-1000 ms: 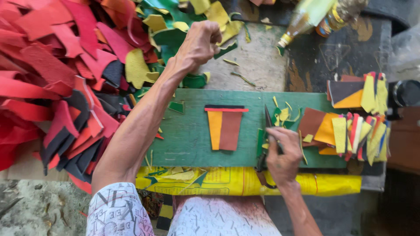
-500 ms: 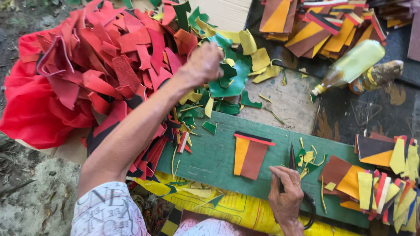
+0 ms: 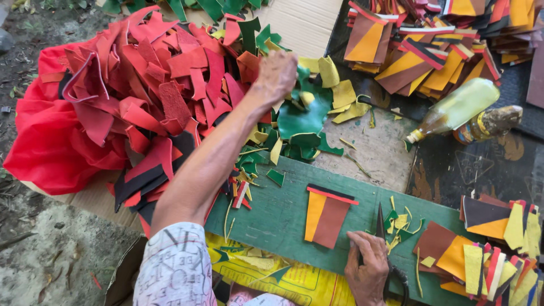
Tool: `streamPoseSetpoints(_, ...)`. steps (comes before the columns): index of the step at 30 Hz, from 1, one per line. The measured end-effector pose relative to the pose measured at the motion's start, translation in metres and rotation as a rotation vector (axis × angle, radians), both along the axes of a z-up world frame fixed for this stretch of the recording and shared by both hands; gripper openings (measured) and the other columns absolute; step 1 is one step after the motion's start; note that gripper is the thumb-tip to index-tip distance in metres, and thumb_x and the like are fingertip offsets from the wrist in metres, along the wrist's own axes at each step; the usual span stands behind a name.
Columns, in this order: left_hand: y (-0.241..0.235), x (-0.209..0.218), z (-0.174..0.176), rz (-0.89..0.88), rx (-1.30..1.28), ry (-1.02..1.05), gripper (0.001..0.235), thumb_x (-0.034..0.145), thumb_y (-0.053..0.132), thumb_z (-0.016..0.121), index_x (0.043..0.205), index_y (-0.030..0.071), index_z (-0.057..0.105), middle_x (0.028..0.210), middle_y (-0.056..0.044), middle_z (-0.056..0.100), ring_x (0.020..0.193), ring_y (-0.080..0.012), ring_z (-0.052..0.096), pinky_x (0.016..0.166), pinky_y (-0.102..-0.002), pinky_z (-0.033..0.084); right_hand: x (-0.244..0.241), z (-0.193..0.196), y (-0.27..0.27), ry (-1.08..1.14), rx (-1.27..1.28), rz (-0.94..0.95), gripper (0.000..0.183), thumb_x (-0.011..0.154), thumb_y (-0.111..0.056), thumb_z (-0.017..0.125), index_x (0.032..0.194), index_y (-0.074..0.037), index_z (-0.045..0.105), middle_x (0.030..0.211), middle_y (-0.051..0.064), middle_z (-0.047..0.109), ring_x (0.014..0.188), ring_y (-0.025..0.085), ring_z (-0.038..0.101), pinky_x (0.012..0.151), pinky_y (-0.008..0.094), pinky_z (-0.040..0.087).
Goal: The person cuts and stacks small pieces of colored leather on a green workbench using shears. They repeatedly trim green leather pieces, align them with other colored pieces, and place the finished stacks aside.
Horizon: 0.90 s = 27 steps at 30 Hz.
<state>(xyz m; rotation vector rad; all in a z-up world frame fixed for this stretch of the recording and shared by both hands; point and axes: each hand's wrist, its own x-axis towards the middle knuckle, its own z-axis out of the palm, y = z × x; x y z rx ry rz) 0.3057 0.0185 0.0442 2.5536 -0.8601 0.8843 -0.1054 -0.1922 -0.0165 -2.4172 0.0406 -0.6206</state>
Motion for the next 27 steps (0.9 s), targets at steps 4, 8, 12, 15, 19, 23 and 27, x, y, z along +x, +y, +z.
streamPoseSetpoints(4, -0.002, 0.025, 0.013, 0.001, -0.009, 0.652, 0.015, 0.071, -0.001, 0.07, 0.083, 0.005, 0.077, 0.084, -0.016, 0.075, 0.077, -0.0278, 0.075, 0.067, -0.039, 0.059, -0.001, -0.004, -0.001, 0.008, 0.02, -0.011, 0.028, 0.079, 0.009, 0.067, 0.103, -0.005, 0.071, 0.101, 0.011, 0.07, 0.096, 0.03, 0.065, 0.091, 0.041, 0.049)
streamPoseSetpoints(8, 0.012, 0.056, 0.043, -0.01, 0.136, 0.578, 0.022, 0.068, 0.015, 0.082, 0.088, 0.011, 0.076, 0.088, -0.013, 0.075, 0.081, -0.0283, 0.074, 0.067, -0.044, 0.058, -0.001, -0.004, -0.002, 0.03, 0.007, -0.009, 0.028, 0.078, 0.01, 0.067, 0.103, -0.004, 0.071, 0.101, 0.011, 0.07, 0.095, 0.03, 0.065, 0.09, 0.041, 0.048)
streamPoseSetpoints(12, -0.019, 0.068, 0.014, 0.089, 0.06, 0.434, 0.022, 0.083, 0.015, 0.07, 0.105, 0.01, 0.072, 0.107, -0.017, 0.07, 0.103, -0.0348, 0.07, 0.085, -0.052, 0.058, 0.0, -0.003, -0.001, 0.045, 0.016, -0.011, 0.029, 0.078, 0.01, 0.067, 0.103, -0.003, 0.071, 0.101, 0.011, 0.071, 0.093, 0.03, 0.064, 0.089, 0.041, 0.048)
streamPoseSetpoints(15, -0.041, 0.077, -0.041, 0.059, 0.064, 0.525, 0.026, 0.091, 0.002, 0.059, 0.113, 0.009, 0.071, 0.112, -0.016, 0.07, 0.11, -0.0343, 0.064, 0.097, -0.056, 0.05, 0.001, -0.002, -0.001, 0.037, 0.015, -0.009, 0.029, 0.077, 0.01, 0.066, 0.103, -0.003, 0.071, 0.101, 0.011, 0.07, 0.093, 0.03, 0.064, 0.089, 0.041, 0.048)
streamPoseSetpoints(19, -0.049, 0.085, -0.093, 0.14, 0.039, -0.551, 0.032, 0.06, 0.01, 0.047, 0.084, 0.023, 0.064, 0.085, -0.007, 0.071, 0.078, -0.0257, 0.07, 0.068, -0.046, 0.058, 0.001, 0.001, 0.0, 0.016, 0.015, -0.006, 0.029, 0.078, 0.011, 0.065, 0.102, -0.003, 0.07, 0.1, 0.011, 0.07, 0.094, 0.03, 0.065, 0.089, 0.041, 0.048)
streamPoseSetpoints(23, -0.051, 0.119, -0.049, 0.127, 0.017, 0.423, 0.023, 0.074, 0.007, 0.053, 0.089, 0.015, 0.068, 0.082, -0.008, 0.071, 0.071, -0.0229, 0.07, 0.061, -0.039, 0.057, 0.003, 0.003, -0.001, 0.012, 0.0, -0.01, 0.027, 0.079, 0.01, 0.066, 0.103, -0.004, 0.07, 0.101, 0.011, 0.07, 0.095, 0.031, 0.065, 0.087, 0.04, 0.049)
streamPoseSetpoints(27, -0.043, 0.105, 0.005, 0.034, -0.183, 0.443, 0.019, 0.079, 0.007, 0.057, 0.094, 0.01, 0.069, 0.083, -0.009, 0.071, 0.071, -0.021, 0.071, 0.061, -0.037, 0.059, -0.002, 0.006, -0.001, 0.02, -0.001, -0.001, 0.029, 0.078, 0.011, 0.065, 0.102, -0.004, 0.07, 0.1, 0.011, 0.07, 0.094, 0.032, 0.065, 0.087, 0.041, 0.048)
